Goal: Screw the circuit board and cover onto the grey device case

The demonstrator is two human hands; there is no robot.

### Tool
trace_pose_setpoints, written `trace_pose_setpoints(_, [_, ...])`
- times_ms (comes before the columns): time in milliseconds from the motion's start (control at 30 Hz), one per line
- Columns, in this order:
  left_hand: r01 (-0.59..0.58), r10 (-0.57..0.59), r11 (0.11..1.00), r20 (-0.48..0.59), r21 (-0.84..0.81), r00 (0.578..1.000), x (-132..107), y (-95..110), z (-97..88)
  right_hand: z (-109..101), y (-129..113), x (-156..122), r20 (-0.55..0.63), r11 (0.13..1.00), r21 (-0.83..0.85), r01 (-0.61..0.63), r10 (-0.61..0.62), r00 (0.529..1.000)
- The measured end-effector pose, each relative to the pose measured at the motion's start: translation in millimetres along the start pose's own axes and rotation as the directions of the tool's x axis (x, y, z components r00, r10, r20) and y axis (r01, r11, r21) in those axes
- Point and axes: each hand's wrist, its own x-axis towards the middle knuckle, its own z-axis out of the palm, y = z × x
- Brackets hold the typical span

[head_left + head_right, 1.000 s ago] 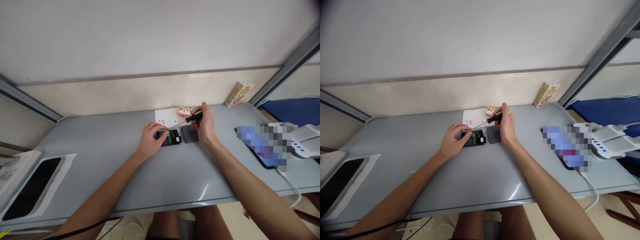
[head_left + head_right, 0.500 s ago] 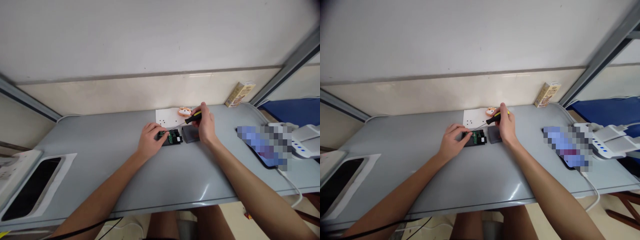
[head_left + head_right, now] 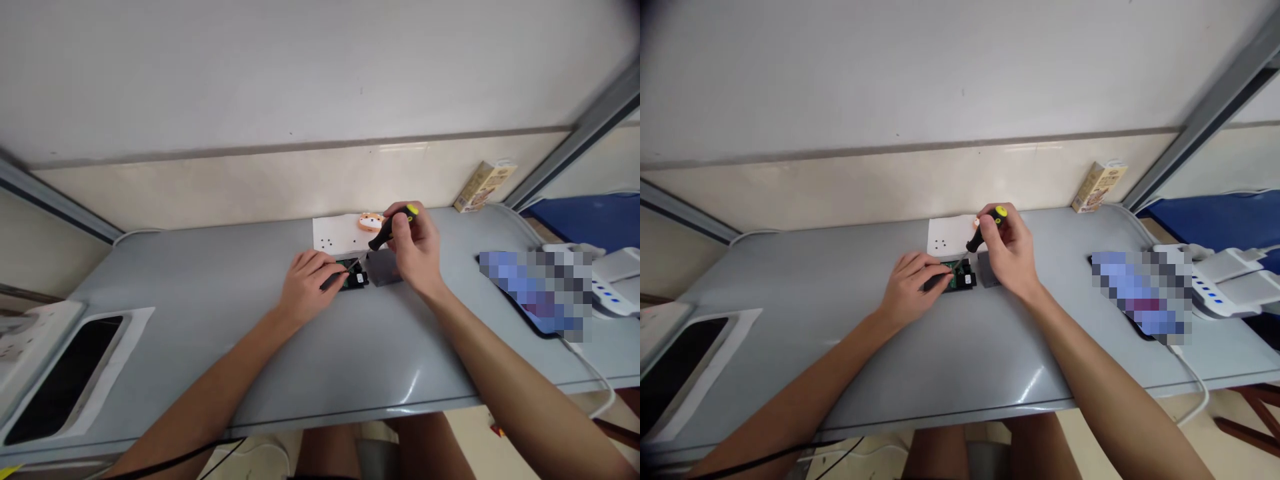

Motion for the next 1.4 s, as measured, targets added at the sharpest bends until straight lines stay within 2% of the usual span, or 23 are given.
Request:
trace_pose_setpoints(100, [0.105,-0.102,0.994,0.133,-0.019,0.986,0.3,0.3,-1.8,-0.9,-2.0,-0.2,-0.019,0.998,-0.046,0.033,-0.034,0.999])
trace_pose_setpoints(200, [0.183,-0.166,0.982,0.271,-0.039,0.948,1.2,-1.8,-3.7,-1.2,-0.6,0.6,-0.046,0.996,-0.085,-0.026,0.022,0.999])
trace_pose_setpoints(367, [0.216,-0.182,0.975,0.372,-0.053,0.91,1.2,-4.2,-3.6,-0.4,5.7,-0.7,-0.026,0.985,-0.147,-0.088,0.085,0.996])
trace_pose_setpoints(533, [0.226,-0.181,0.972,0.397,-0.07,0.9,-0.1,-4.8,-1.7,-1.6,7.5,-3.1,0.029,0.974,-0.208,-0.086,0.094,0.995])
trace_pose_setpoints(767, [0.236,-0.185,0.968,0.409,-0.079,0.894,0.5,-5.1,-1.7,-2.1,11.0,-2.4,0.028,0.963,-0.252,-0.094,0.104,0.994])
trace_pose_setpoints(1167, [0.214,-0.163,0.974,0.415,-0.079,0.895,1.0,-5.0,-1.2,-0.5,7.7,-3.8,0.046,0.972,-0.212,-0.106,0.119,0.992])
trace_pose_setpoints(1300, [0.213,-0.157,0.973,0.411,-0.093,0.898,-0.2,-4.9,-0.7,0.6,3.7,-1.3,0.09,0.977,-0.158,-0.142,0.158,0.983])
trace_pose_setpoints(1400, [0.2,-0.145,0.975,0.406,-0.098,0.902,-0.2,-4.5,-0.7,6.6,0.1,2.0,0.131,0.988,-0.103,-0.119,0.132,0.983])
